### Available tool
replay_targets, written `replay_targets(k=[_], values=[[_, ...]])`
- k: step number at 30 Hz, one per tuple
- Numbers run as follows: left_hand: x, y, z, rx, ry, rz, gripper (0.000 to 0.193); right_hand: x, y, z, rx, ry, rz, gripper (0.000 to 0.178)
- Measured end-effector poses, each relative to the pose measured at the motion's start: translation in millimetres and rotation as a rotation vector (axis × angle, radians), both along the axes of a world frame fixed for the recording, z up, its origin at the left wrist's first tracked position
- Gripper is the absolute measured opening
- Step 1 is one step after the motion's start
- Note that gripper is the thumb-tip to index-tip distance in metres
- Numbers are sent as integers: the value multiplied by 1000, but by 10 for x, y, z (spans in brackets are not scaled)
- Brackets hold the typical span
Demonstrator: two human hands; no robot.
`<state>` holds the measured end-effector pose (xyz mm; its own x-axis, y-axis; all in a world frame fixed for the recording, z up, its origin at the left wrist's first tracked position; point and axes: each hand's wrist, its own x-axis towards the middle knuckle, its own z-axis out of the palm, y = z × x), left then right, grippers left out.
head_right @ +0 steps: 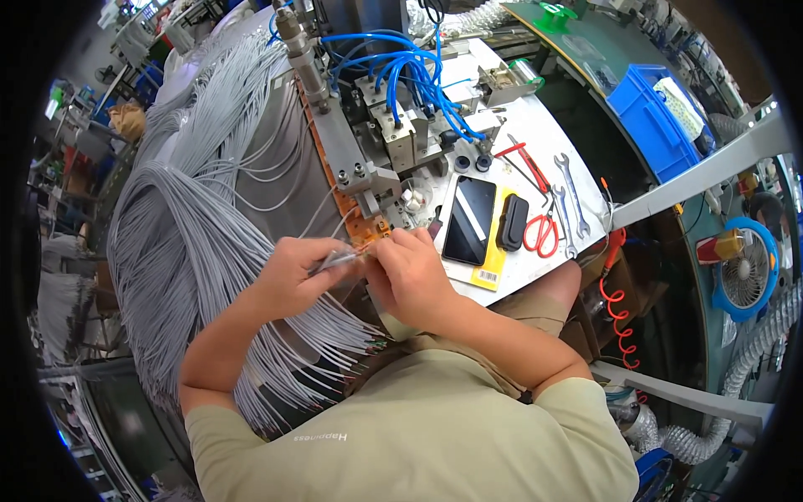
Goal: The person inserts wire ends from a bundle of cables into a machine fixture one by one, lifts and repositions the bundle of cables on the table, and resumes inserting wire ends into the fixture.
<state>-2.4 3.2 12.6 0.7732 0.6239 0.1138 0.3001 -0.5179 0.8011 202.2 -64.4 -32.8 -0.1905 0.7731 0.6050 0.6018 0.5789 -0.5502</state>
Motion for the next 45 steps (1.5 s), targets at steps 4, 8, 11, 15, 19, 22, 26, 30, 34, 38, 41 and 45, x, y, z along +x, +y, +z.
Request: replay_targets(k=[4,8,11,15,19,22,26,30,34,38,41,45], values=[[30,-63,181,158,-9,98,16,148,176,-228,-47,46,-173,13],[15,-17,255,-351,255,37,23,210,240,-365,-626,610,-193,16],[-12,104,-3,-66,259,-74,27,217,259,-329,-606,484,-107,21],[88,40,-87,398,79,15,24,356,421,-353,-973,704,22,19],[67,0,-39,315,204,10,21,335,347,-459,-981,725,-11,18],[35,44,-91,78,70,87,17,327,306,-514,-850,640,-50,17],[23,89,55,-411,72,167,16,274,4,-181,-655,554,-153,13],[34,101,-12,-662,-80,170,15,110,-201,53,-248,181,19,11],[49,71,-25,-435,-60,106,15,-18,1,-55,-58,87,-44,14],[82,30,0,-280,23,116,15,6,-24,12,-234,175,-25,15],[67,31,-40,-223,29,106,16,-3,-57,-8,-259,206,-25,15],[79,35,-18,-149,51,106,16,-9,-33,-8,-250,213,-36,13]])
